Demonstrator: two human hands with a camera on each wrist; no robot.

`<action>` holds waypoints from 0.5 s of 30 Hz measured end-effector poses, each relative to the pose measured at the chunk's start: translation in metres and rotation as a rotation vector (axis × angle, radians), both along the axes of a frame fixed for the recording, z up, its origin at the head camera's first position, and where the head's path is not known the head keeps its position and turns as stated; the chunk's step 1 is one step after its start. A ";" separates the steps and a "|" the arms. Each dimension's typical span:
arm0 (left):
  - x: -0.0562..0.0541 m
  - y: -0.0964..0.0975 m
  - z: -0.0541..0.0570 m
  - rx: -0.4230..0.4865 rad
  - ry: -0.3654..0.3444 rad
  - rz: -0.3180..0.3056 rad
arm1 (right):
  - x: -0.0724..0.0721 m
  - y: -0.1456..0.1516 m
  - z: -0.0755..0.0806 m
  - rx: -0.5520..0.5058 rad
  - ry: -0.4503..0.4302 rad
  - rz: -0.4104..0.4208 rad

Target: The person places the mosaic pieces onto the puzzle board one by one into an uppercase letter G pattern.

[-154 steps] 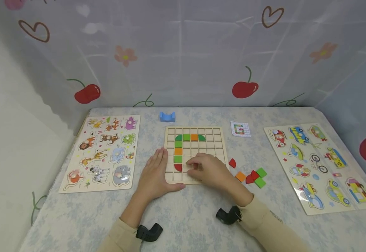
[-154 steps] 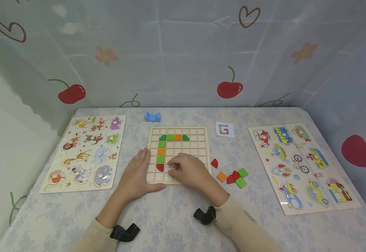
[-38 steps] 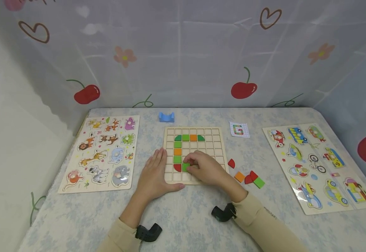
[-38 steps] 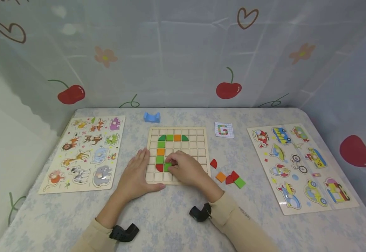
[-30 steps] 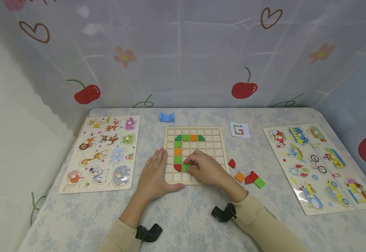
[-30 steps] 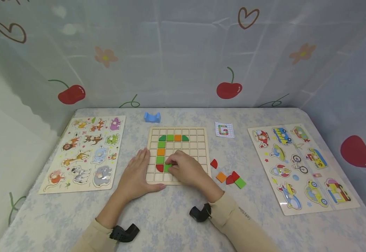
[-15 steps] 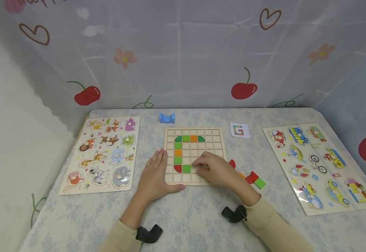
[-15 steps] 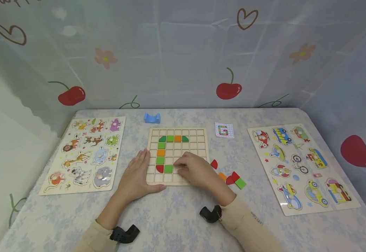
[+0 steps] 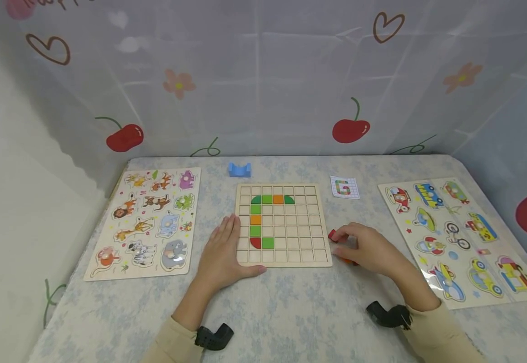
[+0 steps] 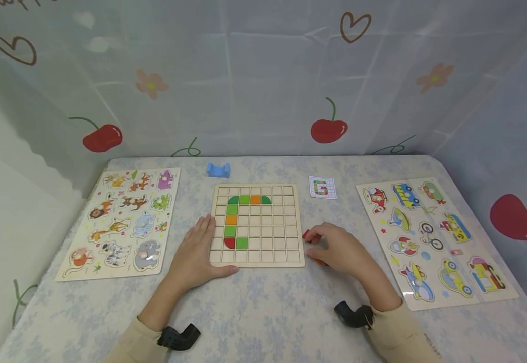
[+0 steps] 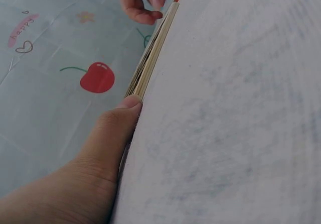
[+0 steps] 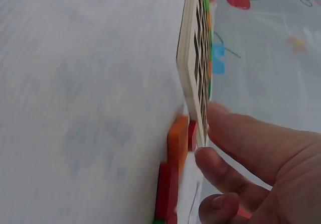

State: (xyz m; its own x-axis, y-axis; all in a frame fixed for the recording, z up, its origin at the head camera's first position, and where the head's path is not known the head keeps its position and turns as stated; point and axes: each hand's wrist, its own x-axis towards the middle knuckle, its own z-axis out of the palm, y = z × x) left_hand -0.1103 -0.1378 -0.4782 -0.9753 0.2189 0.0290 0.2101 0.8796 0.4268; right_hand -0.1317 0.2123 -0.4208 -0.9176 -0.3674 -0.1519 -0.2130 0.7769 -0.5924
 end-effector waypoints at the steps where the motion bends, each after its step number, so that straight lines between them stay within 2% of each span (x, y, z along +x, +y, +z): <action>1: 0.000 0.000 0.000 0.001 -0.001 0.000 | 0.001 0.005 0.000 0.014 -0.005 -0.006; 9: -0.001 -0.001 -0.001 -0.004 -0.014 -0.001 | 0.009 0.014 0.000 0.117 0.005 -0.031; 15: -0.001 -0.001 -0.002 -0.011 -0.011 -0.003 | 0.010 0.012 -0.002 0.034 -0.043 -0.017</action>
